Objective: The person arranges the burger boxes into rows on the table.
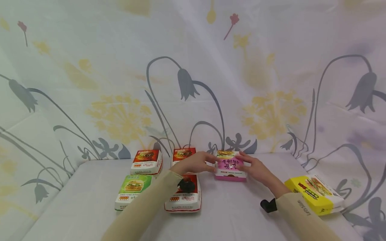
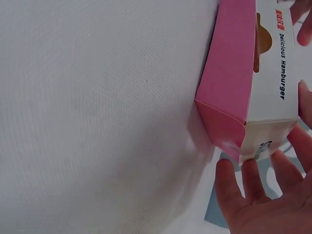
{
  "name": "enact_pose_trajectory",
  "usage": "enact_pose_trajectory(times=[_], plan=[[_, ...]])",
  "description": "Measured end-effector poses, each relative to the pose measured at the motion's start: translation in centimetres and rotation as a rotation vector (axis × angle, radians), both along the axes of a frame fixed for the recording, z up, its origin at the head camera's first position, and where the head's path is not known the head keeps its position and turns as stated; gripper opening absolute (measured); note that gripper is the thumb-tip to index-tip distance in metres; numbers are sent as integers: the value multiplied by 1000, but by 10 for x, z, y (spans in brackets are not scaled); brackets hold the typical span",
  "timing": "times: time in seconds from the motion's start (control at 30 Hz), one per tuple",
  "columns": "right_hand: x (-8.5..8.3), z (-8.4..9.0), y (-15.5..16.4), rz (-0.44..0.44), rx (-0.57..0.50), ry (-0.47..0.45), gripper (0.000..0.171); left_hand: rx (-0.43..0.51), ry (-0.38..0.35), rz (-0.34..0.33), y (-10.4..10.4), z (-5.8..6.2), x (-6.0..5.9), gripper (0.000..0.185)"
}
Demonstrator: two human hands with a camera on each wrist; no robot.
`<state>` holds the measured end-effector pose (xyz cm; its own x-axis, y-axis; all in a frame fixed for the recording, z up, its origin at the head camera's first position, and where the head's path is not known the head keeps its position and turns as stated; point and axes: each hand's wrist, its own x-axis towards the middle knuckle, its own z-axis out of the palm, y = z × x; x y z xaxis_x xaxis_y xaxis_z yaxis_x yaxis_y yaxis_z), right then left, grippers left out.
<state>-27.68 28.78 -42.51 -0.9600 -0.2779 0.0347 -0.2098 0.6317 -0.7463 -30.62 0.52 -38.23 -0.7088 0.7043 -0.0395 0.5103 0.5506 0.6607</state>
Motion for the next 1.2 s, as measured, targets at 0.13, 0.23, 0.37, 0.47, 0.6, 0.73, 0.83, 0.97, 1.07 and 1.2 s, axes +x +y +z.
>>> enact_pose_trajectory(times=[0.13, 0.23, 0.37, 0.47, 0.6, 0.73, 0.83, 0.97, 1.07, 1.2], plan=[[1, 2, -4, -5, 8, -7, 62, -32, -29, -7, 2, -3, -1, 45], [3, 3, -6, -7, 34, -1, 61, -45, -37, -7, 1, -6, -1, 45], [2, 6, -7, -21, 90, 80, 53, -46, -41, -4, 0, -6, -1, 45], [-1, 8, -5, -45, 121, 159, 44, -49, -55, 1, 1, -4, 0, 45], [-8, 10, -3, -63, 126, 182, 45, -46, -77, 3, 2, -3, 0, 45], [-15, 10, 0, -40, 87, 127, 50, -43, -93, 8, 3, -2, -2, 45], [-17, 9, 3, -14, 30, 61, 55, -44, -93, 5, 5, -1, -2, 45], [-15, 9, 7, -27, -10, -6, 61, -56, -85, 4, 7, 1, -2, 46], [-12, 9, 8, -53, -2, -6, 64, -75, -72, 14, 8, 2, -1, 46], [-5, 9, 9, -70, 36, 22, 59, -108, -44, 36, 10, 4, -1, 48]])
